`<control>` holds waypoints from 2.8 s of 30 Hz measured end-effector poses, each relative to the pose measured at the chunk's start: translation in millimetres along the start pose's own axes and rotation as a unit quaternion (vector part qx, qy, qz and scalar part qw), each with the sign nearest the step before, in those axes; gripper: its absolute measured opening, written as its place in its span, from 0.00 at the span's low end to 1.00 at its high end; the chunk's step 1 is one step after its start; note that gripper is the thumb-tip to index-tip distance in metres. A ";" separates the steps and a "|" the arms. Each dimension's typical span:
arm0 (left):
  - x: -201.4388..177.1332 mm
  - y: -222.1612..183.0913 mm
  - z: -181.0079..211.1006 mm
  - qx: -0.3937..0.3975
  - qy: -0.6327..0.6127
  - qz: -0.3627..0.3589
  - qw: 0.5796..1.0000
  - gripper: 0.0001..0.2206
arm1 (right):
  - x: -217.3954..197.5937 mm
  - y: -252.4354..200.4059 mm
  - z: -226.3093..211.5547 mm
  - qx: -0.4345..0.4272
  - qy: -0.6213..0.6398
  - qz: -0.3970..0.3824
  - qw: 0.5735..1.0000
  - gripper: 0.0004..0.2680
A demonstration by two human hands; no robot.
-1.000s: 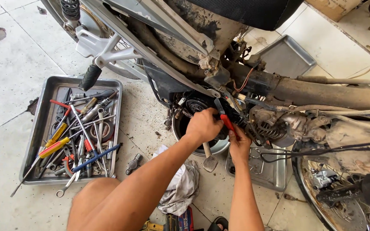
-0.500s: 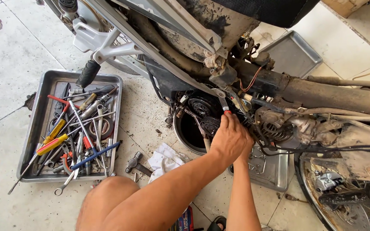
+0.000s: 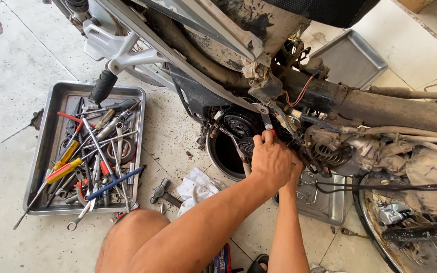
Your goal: Trimming excess sealant from a motorcycle engine casing with a utility knife and wiping the area clean with a cloth.
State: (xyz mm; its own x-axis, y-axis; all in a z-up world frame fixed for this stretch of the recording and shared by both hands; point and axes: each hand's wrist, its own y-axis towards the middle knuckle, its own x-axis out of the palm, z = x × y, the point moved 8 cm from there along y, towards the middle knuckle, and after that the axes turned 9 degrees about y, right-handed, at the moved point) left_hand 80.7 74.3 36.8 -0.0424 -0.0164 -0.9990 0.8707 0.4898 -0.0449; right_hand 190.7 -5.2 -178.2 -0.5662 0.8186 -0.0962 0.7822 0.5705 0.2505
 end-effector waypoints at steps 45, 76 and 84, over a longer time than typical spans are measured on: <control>-4.0 15.2 -32.9 -0.057 -0.245 -0.036 0.967 0.25 | -24.0 -22.6 -4.2 0.016 0.050 0.028 0.998 0.10; -8.0 5.8 -29.0 -0.028 -0.164 0.006 0.986 0.23 | -38.6 -61.3 -36.4 0.003 0.071 0.038 0.997 0.09; 0.9 13.5 -36.9 -0.056 -0.196 -0.011 0.979 0.28 | -43.5 -73.6 -46.1 0.009 0.077 0.044 0.996 0.09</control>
State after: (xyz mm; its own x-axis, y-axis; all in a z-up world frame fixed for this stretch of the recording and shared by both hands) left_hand 74.3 113.1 35.5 0.1506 -0.3499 -0.9246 0.8114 0.5780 -0.0866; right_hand 145.7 -85.9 -148.0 -0.5273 0.8463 0.0750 0.8342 0.4990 0.2345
